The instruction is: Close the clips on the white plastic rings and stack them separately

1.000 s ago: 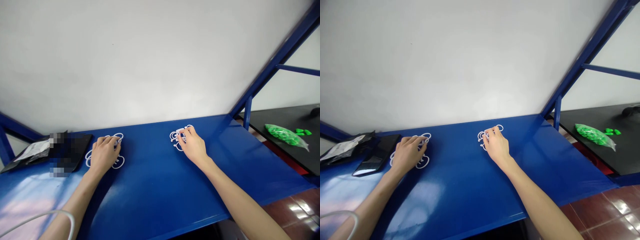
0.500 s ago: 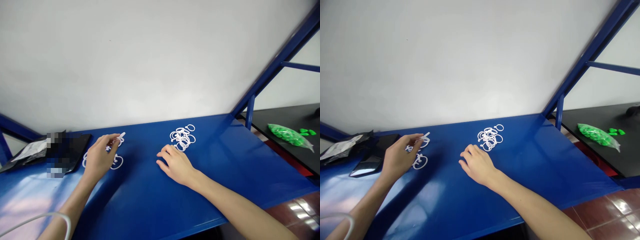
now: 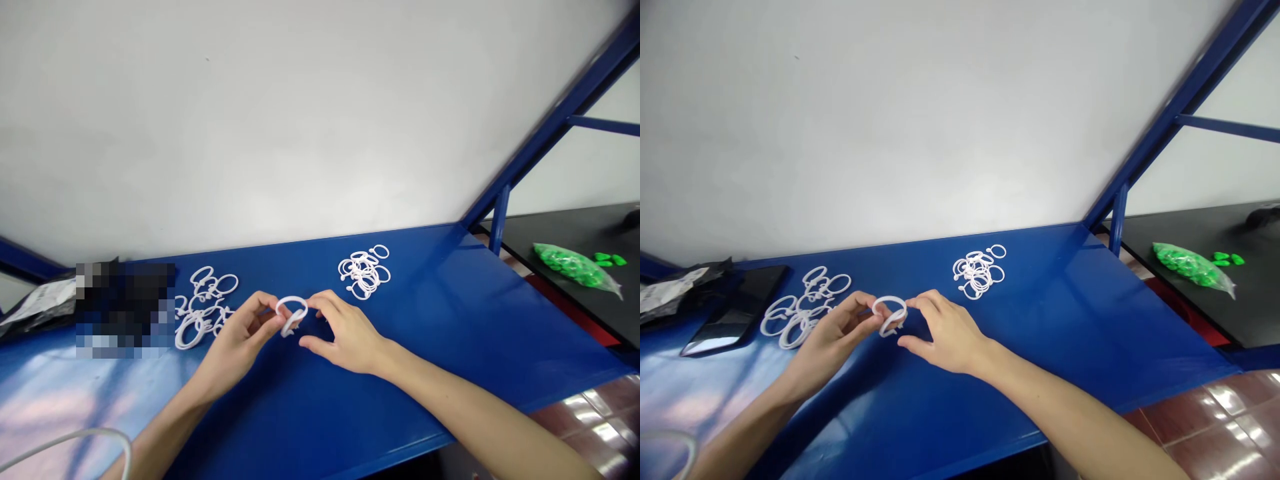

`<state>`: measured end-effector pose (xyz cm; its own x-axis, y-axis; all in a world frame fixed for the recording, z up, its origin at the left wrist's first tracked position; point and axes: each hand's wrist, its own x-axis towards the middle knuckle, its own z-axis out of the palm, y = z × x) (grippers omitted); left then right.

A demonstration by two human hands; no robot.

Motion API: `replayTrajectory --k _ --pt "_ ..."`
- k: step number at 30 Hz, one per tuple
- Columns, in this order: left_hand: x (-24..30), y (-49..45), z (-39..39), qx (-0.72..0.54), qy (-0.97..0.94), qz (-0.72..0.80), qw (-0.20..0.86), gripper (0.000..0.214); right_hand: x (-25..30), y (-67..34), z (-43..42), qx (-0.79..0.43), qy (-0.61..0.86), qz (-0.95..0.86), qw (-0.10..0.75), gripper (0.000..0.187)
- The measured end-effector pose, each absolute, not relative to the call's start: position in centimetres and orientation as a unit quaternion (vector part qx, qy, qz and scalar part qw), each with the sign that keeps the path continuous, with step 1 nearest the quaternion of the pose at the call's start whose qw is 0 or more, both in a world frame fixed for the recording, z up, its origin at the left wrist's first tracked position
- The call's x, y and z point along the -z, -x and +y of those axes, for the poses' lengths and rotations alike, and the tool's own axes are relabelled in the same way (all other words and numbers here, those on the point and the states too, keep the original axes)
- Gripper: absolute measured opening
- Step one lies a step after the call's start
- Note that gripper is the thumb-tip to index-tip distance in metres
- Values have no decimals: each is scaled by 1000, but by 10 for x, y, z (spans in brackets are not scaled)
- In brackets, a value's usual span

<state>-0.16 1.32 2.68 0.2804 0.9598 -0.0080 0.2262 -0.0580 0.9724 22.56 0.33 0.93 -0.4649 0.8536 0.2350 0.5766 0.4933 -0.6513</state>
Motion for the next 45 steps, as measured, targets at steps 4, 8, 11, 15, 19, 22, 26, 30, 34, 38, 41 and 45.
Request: replayTrajectory --k 4,8,11,15,19,22,26,30,34,38,41,45 --pt "-18 -6 7 -390 -585 445 555 30 -8 -223 4 -268 431 -816 278 42" --pt "-11 -11 6 -411 -545 438 585 28 -2 -222 7 -245 409 -834 277 15" --pt "-10 -11 7 -429 -522 438 593 29 1 -222 9 -229 399 -844 275 14" --pt "-10 -7 9 -456 -488 452 591 31 2 -222 10 -224 396 -853 256 19" --pt "-12 0 14 -483 -489 470 553 29 3 -221 10 -230 449 -825 254 22" --pt "-14 3 19 -496 -497 492 514 28 7 -221 11 -234 501 -788 271 26" --pt "-17 4 20 -492 -492 506 509 29 11 -223 12 -268 465 -781 319 42" --pt "-18 3 18 -465 -504 509 520 32 10 -224 10 -263 402 -804 350 47" --pt "-15 0 15 -409 -522 489 567 33 3 -224 6 -243 396 -805 369 39" --pt "-13 -5 10 -369 -525 443 626 31 -1 -223 3 -222 366 -809 402 34" --pt "-15 -6 9 -352 -540 427 633 31 0 -223 3 -205 347 -805 435 18" --pt "-16 -7 8 -351 -577 464 573 33 1 -223 4 -207 337 -801 448 14"
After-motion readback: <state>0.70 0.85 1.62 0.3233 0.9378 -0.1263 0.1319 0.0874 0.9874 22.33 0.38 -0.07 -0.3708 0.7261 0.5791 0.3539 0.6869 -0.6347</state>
